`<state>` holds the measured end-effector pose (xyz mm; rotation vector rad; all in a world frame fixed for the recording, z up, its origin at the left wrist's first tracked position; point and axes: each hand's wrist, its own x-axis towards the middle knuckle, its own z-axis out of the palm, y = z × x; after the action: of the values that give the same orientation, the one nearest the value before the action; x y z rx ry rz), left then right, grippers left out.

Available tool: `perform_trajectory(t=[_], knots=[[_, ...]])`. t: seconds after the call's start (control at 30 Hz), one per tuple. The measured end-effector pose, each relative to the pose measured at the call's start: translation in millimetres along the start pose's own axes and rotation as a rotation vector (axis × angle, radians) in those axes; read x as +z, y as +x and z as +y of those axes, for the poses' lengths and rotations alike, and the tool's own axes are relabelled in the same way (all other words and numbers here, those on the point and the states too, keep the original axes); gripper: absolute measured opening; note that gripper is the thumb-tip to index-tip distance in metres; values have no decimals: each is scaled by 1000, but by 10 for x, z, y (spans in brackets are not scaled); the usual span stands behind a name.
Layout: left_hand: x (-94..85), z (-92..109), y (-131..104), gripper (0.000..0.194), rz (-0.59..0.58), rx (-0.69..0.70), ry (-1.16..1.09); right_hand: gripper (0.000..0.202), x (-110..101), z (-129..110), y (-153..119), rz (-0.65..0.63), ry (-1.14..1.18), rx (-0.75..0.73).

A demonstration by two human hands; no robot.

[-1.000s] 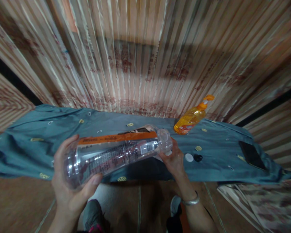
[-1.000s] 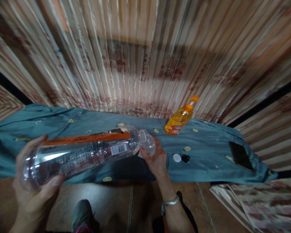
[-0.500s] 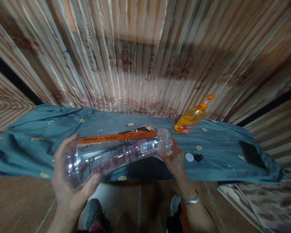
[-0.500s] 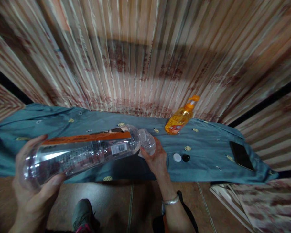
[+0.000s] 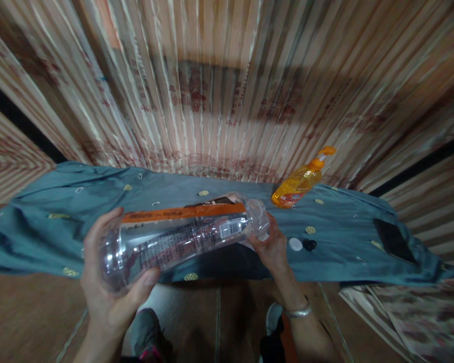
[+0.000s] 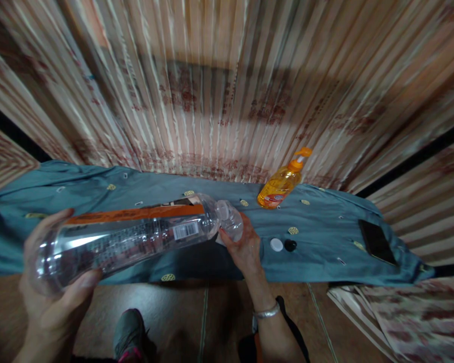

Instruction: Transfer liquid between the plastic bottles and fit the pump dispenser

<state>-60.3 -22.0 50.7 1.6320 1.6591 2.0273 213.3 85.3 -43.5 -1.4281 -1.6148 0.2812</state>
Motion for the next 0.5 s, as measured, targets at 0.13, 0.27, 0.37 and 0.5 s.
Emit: perform_trajectory(t=[0.13,0.27,0.37,0.5], knots=[[-18,-17,-13,85,8,-13,-11,56,-9,-7,0,-11,1,12],[-30,-2,-17,84,-4,-3,5,55,-5,-7,-2,-9,-1,27],[-21,1,-9,84,-14,-1,3,56,2,-6,-6,-5,3,36],[-16,-27,1,86,16,21,13,58,5,4,-5,0,7,25]])
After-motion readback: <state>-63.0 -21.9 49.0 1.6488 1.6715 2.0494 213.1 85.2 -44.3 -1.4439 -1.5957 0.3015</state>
